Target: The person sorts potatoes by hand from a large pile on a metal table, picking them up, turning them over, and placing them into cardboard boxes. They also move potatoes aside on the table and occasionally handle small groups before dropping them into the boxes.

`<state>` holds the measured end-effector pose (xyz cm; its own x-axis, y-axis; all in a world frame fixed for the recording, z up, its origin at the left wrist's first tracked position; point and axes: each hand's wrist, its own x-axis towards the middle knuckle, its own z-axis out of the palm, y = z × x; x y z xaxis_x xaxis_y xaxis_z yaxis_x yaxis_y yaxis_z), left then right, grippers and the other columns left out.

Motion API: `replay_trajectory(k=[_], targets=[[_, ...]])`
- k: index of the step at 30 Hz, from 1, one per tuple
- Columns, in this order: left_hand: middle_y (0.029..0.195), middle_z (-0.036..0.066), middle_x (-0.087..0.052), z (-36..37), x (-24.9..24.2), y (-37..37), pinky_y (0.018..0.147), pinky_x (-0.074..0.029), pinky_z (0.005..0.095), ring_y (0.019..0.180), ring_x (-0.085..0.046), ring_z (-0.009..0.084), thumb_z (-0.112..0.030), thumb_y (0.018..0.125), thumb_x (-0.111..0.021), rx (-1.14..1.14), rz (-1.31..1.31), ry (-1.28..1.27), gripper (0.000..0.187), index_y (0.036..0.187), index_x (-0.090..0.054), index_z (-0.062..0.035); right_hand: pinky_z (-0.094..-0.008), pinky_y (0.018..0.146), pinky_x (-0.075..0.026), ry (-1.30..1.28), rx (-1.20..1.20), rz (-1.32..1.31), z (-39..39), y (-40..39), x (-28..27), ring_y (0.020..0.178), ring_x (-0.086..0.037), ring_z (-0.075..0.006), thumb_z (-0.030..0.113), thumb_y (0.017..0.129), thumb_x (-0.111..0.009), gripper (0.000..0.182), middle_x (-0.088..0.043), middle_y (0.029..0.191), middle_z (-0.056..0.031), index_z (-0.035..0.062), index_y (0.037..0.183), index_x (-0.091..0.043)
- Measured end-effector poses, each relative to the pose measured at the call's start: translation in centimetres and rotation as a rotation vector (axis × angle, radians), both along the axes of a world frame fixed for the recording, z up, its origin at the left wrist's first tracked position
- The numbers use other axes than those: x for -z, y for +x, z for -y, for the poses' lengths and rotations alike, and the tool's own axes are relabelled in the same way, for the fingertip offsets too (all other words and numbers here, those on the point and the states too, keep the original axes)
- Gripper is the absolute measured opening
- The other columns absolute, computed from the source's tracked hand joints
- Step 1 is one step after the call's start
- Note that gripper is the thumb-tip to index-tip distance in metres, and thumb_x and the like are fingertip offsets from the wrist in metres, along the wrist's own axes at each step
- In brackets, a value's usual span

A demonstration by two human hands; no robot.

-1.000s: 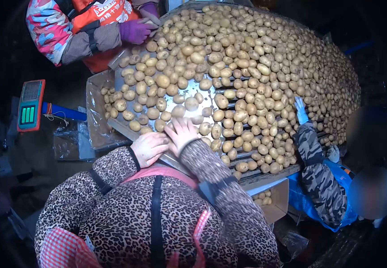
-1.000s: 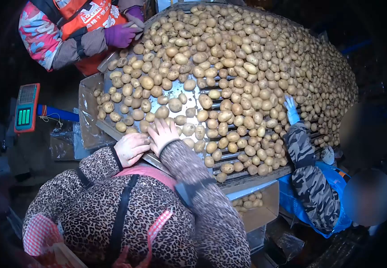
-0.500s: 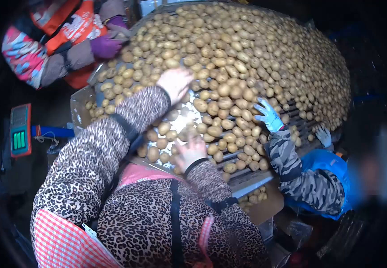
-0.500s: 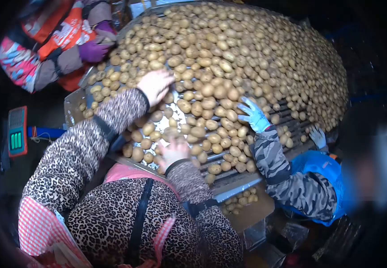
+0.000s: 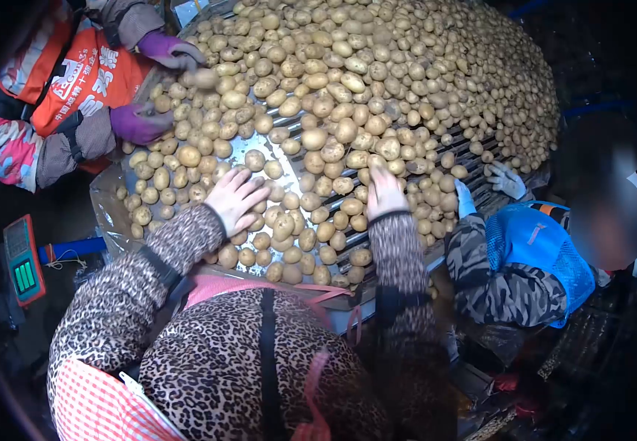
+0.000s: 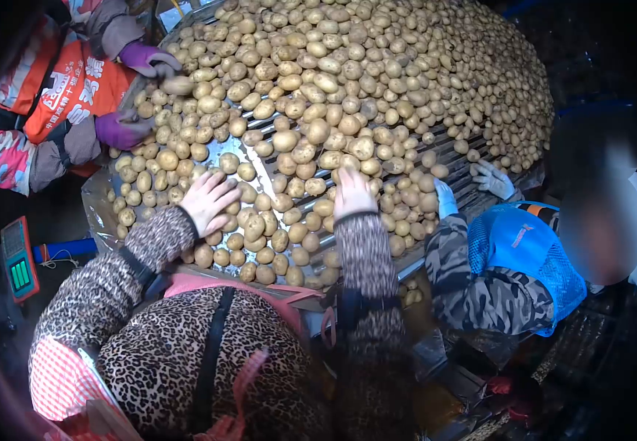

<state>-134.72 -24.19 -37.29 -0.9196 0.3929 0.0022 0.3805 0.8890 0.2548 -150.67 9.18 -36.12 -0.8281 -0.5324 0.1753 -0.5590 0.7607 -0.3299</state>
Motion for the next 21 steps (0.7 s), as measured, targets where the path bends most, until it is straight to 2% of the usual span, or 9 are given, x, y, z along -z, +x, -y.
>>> replay_trajectory(k=[2, 4, 8, 12, 13, 15, 17, 18, 21], targets=[[0.14, 0.017, -0.046, 0.4, -0.8, 2.4, 0.111, -0.028, 0.056, 0.132, -0.039, 0.0405, -0.029, 0.075, -0.067, -0.045, -0.003, 0.056, 0.064, 0.133, -0.051, -0.0083, -0.0455, 0.099, -0.044, 0.535, 0.046, 0.202, 4.2, -3.1, -2.2, 0.124, -0.051, -0.0285, 0.017, 0.09, -0.056, 0.035, -0.058, 0.128, -0.0148, 0.0096, 0.124, -0.058], [0.138, 0.019, -0.046, 0.2, -0.7, 4.4, 0.11, -0.03, 0.0554, 0.131, -0.04, 0.0426, -0.023, 0.074, -0.066, -0.134, 0.001, 0.134, 0.059, 0.129, -0.053, -0.0072, -0.0484, 0.098, -0.041, 0.727, 0.058, -0.1, 5.8, -4.6, 2.3, 0.129, -0.046, -0.0235, 0.023, 0.094, -0.048, 0.032, -0.059, 0.128, -0.0118, 0.0115, 0.122, -0.058], [0.129, 0.019, -0.052, -0.7, -1.7, 6.2, 0.104, -0.039, 0.0516, 0.125, -0.047, 0.0413, -0.016, 0.073, -0.067, -0.102, -0.115, 0.293, 0.048, 0.118, -0.058, -0.0036, -0.0479, 0.097, -0.042, 0.792, 0.133, 0.219, 7.6, -7.8, 2.8, 0.108, -0.065, -0.0244, 0.024, 0.098, -0.041, 0.031, -0.069, 0.112, -0.0116, 0.0118, 0.119, -0.06], [0.125, 0.018, -0.057, 0.1, -1.5, 9.3, 0.104, -0.039, 0.0506, 0.122, -0.051, 0.0396, -0.012, 0.078, -0.061, -0.194, -0.154, 0.355, 0.04, 0.117, -0.059, -0.0045, -0.0455, 0.1, -0.043, 0.897, -0.142, 0.259, 8.9, -5.4, -2.2, 0.11, -0.064, -0.0312, 0.044, 0.087, -0.058, 0.045, -0.067, 0.118, -0.0168, 0.0142, 0.121, -0.059], [0.125, 0.018, -0.057, 0.5, -1.4, 10.1, 0.105, -0.039, 0.0505, 0.122, -0.051, 0.0389, -0.011, 0.08, -0.06, -0.246, -0.117, 0.403, 0.039, 0.118, -0.059, -0.0049, -0.0448, 0.099, -0.046, 0.628, 0.003, 0.434, 9.9, -3.0, -5.2, 0.112, -0.062, -0.0346, 0.048, 0.077, -0.069, 0.064, -0.065, 0.12, -0.0192, 0.0112, 0.128, -0.056], [0.124, 0.019, -0.06, 0.4, -1.8, 10.7, 0.106, -0.04, 0.0476, 0.119, -0.054, 0.0359, -0.009, 0.084, -0.056, -0.342, 0.003, 0.495, 0.036, 0.12, -0.06, -0.0048, -0.0365, 0.092, -0.052, -0.339, -0.202, 0.627, 6.5, -1.4, 0.3, 0.104, -0.064, -0.0278, 0.027, 0.08, -0.072, 0.066, -0.064, 0.115, -0.0145, 0.0043, 0.137, -0.048], [0.128, 0.019, -0.057, -0.8, -3.2, 10.2, 0.107, -0.04, 0.0452, 0.121, -0.054, 0.0341, -0.012, 0.088, -0.056, -0.452, 0.118, 0.651, 0.042, 0.129, -0.056, -0.0055, -0.0397, 0.086, -0.055, -1.21, -0.221, 1.379, 7.3, 3.5, -1.1, 0.103, -0.062, -0.0288, 0.029, 0.081, -0.075, 0.079, -0.06, 0.114, -0.013, 0.0065, 0.146, -0.035], [0.128, 0.02, -0.056, -2.1, -5.7, 9.0, 0.106, -0.04, 0.0447, 0.12, -0.055, 0.0338, -0.013, 0.089, -0.056, -0.506, 0.167, 0.783, 0.044, 0.132, -0.054, -0.007, -0.0446, 0.083, -0.057, -1.347, -0.383, 1.566, 7.3, 5.4, -1.2, 0.104, -0.063, -0.0309, 0.036, 0.083, -0.074, 0.084, -0.057, 0.119, -0.0145, 0.0076, 0.148, -0.029], [0.141, 0.023, -0.043, -5.5, -6.3, 5.7, 0.112, -0.034, 0.044, 0.134, -0.041, 0.0358, -0.018, 0.087, -0.061, -0.283, -0.094, 0.872, 0.063, 0.144, -0.038, -0.004, -0.0509, 0.091, -0.054, -1.605, -0.138, 1.886, 8.0, 11.4, -3.4, 0.112, -0.06, -0.0336, 0.05, 0.092, -0.06, 0.07, -0.055, 0.131, -0.0155, 0.0055, 0.141, -0.039]])
